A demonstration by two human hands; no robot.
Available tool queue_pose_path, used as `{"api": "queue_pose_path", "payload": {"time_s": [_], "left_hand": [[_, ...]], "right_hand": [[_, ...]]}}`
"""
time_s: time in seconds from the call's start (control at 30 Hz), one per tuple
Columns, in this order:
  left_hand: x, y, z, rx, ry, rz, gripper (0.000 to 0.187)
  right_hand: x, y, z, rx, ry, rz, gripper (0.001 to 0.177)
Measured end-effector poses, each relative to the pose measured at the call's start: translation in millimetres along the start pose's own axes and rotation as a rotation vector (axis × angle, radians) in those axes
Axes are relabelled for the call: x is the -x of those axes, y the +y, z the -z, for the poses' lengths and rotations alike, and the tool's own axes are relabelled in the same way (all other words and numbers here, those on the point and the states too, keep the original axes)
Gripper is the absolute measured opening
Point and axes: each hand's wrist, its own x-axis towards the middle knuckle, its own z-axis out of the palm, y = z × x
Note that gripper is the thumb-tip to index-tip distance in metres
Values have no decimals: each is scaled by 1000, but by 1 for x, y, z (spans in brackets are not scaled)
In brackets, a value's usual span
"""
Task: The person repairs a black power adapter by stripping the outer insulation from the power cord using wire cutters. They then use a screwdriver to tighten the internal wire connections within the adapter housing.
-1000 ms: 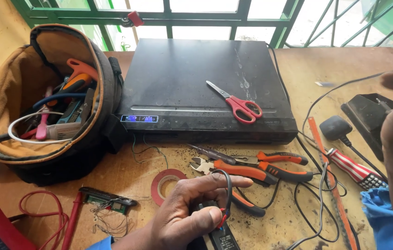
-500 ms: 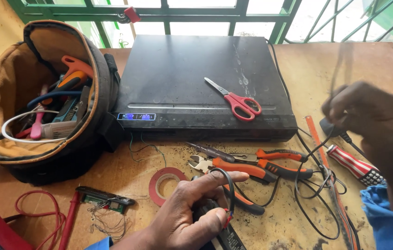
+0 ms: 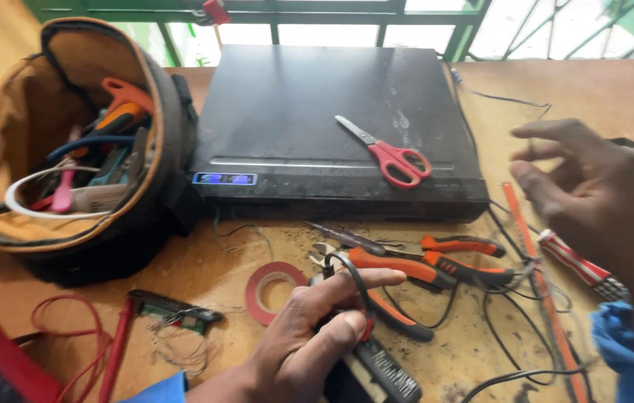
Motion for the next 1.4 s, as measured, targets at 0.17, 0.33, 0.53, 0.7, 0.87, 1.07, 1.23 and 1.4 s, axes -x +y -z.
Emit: {"api": "queue_pose_path", "payload": {"time_s": [0.17,0.33,0.53,0.7,0.87,1.07,1.23,1.4], "left_hand": [[4,7,4,-40,90,21,59],[5,9,0,-206,175,24,53],[14,6,-19,-415,421,-166,48],[21,27,-27,-547,543,-2,47],[18,27,-23,-381,416,74,56],[17,29,-15,-386,373,133,61],[7,1,-8,-271,316,-198,60],[11,11,-16,-454,572,-177,41]], "right_hand": [[10,37,-33,-210,220,-109,21],[13,172,-63,-411,-227,194,40],[48,-35,-15,-245,-260,499,60],[54,-20,-37,-198,-422,514,71],[61,-27,-44,-271,-412,463,60],[67,-40,-39,-364,-287,329,55],[69,-37,-41,-392,-245,230,55],[67,-33,-40,-407,-302,117,53]]}}
